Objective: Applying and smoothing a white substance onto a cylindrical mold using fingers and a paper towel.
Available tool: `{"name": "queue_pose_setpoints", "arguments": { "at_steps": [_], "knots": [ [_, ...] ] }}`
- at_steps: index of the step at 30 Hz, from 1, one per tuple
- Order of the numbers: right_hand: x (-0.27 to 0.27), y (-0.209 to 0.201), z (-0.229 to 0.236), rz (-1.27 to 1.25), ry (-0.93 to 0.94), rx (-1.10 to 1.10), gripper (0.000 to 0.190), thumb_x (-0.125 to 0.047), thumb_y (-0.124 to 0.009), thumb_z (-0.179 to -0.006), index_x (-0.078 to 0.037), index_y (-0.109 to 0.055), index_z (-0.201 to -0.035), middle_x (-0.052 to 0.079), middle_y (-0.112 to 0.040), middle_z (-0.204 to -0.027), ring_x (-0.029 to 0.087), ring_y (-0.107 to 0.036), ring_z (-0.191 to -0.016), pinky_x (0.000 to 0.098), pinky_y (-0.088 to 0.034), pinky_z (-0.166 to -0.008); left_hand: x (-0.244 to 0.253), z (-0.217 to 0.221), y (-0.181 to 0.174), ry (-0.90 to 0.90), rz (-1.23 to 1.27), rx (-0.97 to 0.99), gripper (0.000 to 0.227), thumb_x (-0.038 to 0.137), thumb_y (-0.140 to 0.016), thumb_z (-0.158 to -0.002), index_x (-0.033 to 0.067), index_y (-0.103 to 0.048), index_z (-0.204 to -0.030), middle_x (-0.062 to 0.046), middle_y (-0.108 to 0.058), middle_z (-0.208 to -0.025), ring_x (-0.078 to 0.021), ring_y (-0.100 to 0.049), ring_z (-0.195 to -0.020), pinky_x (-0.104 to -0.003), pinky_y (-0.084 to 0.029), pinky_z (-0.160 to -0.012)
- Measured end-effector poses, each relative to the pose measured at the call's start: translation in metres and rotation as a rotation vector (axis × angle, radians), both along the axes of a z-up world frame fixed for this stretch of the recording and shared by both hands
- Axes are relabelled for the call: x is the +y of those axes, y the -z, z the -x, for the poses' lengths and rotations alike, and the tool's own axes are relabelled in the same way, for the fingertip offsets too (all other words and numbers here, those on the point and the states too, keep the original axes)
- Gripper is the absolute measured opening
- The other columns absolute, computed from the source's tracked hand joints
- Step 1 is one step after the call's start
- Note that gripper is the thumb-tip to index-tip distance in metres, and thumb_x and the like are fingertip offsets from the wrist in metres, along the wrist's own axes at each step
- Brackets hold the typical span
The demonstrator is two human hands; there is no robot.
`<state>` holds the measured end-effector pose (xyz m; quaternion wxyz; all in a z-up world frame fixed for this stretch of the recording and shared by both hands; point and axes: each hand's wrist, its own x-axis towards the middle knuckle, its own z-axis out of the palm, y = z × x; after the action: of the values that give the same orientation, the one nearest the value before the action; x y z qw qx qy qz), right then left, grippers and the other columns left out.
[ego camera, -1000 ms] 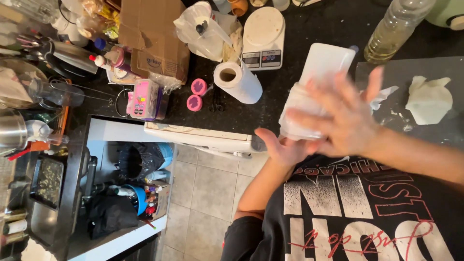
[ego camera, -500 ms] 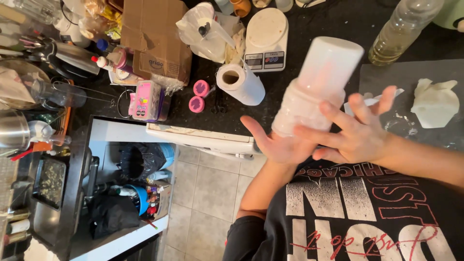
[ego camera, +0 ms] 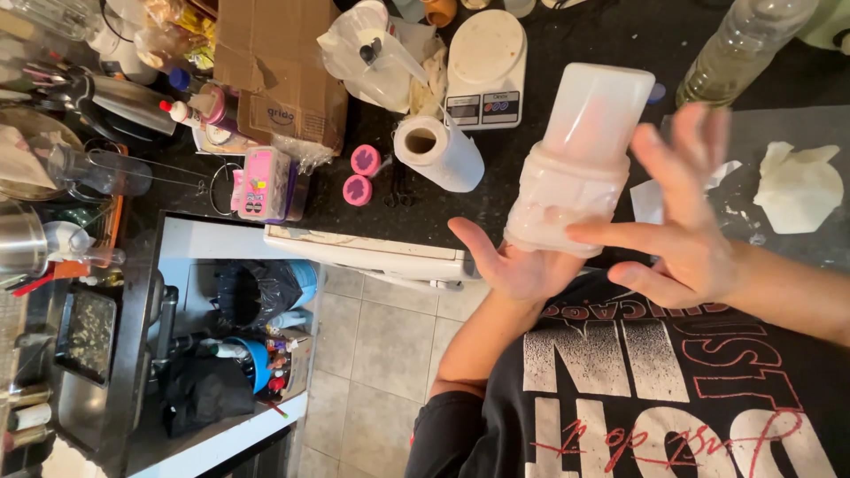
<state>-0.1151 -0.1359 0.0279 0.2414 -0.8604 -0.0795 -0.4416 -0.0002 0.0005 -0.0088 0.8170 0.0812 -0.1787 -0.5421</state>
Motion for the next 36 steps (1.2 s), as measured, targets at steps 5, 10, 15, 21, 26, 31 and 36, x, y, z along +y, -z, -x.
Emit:
{"name": "queue_pose_setpoints", "arguments": {
  "at_steps": [5, 10, 15, 21, 26, 31, 36],
  "knots": [
    [-0.006, 0.01, 0.004, 0.089, 0.131, -0.015, 0.069, -0.066, -0.035, -0.106, -0.024, -0.082, -0.133, 0.018, -0.011, -0.172, 0.033, 0.013, -0.163, 0.0599, 0.018, -0.13, -0.004, 0.004, -0.023, -0.086, -0.074, -0.044, 0.14, 0.104, -0.012, -0.069, 0.0046, -0.003, -0.167, -0.02, -0.005, -0.173, -0.0369, -0.004, -0.162, -0.056, 0.002, -0.137],
    [0.001, 0.036, 0.011, 0.276, 0.302, 0.144, 0.077, -0.083, -0.026, -0.106, -0.04, -0.069, -0.154, 0.026, -0.017, -0.166, 0.044, 0.014, -0.153, 0.0781, 0.017, -0.111, 0.01, -0.025, 0.087, 0.554, 0.196, 0.807, 0.179, 0.101, -0.092, -0.046, -0.0049, -0.017, -0.17, -0.02, -0.012, -0.175, -0.0347, -0.015, -0.16, -0.054, -0.014, -0.133],
    [0.0, 0.034, 0.004, 0.256, 0.27, 0.072, 0.075, -0.077, -0.025, -0.108, -0.037, -0.072, -0.151, 0.022, -0.016, -0.169, 0.041, 0.008, -0.157, 0.0752, 0.015, -0.117, 0.007, -0.018, 0.068, 0.4, 0.156, 0.565, 0.167, 0.1, -0.076, -0.053, -0.004, -0.015, -0.169, -0.021, -0.011, -0.175, -0.0353, -0.013, -0.161, -0.055, -0.01, -0.135],
    [-0.007, 0.02, -0.002, 0.22, 0.105, 0.003, 0.064, -0.071, -0.036, -0.11, -0.032, -0.072, -0.146, 0.016, -0.015, -0.17, 0.039, 0.007, -0.16, 0.0695, 0.015, -0.123, 0.001, -0.007, 0.017, 0.213, 0.105, 0.272, 0.153, 0.098, -0.058, -0.061, -0.0029, -0.012, -0.168, -0.022, -0.01, -0.175, -0.0361, -0.011, -0.163, -0.056, -0.005, -0.138],
    [0.005, -0.028, 0.002, -0.061, -0.074, 0.128, 0.052, -0.05, -0.041, -0.106, -0.019, -0.074, -0.131, 0.018, -0.01, -0.171, 0.037, 0.011, -0.162, 0.064, 0.016, -0.13, -0.002, 0.005, -0.029, 0.057, 0.059, 0.031, 0.143, 0.096, -0.043, -0.068, -0.002, -0.01, -0.167, -0.023, -0.009, -0.174, -0.0369, -0.009, -0.164, -0.057, -0.002, -0.14],
    [0.006, -0.06, 0.009, -0.419, -0.343, 0.129, 0.038, -0.042, -0.044, -0.101, -0.013, -0.068, -0.103, 0.016, -0.013, -0.174, 0.028, 0.007, -0.168, 0.0599, 0.014, -0.141, -0.004, 0.01, -0.059, -0.105, 0.016, -0.212, 0.133, 0.094, -0.027, -0.075, -0.0012, -0.008, -0.166, -0.023, -0.007, -0.174, -0.0376, -0.007, -0.165, -0.058, 0.002, -0.143],
    [0.004, -0.053, 0.013, -0.501, -0.219, 0.008, 0.051, -0.048, -0.037, -0.107, -0.004, -0.064, -0.108, 0.017, -0.027, -0.171, 0.027, 0.0, -0.173, 0.0624, 0.006, -0.149, -0.004, 0.008, -0.042, -0.202, 0.023, -0.229, 0.127, 0.094, -0.005, -0.087, -0.0055, -0.015, -0.166, -0.031, -0.024, -0.167, -0.0444, -0.017, -0.163, -0.065, -0.002, -0.143]
  ]
}}
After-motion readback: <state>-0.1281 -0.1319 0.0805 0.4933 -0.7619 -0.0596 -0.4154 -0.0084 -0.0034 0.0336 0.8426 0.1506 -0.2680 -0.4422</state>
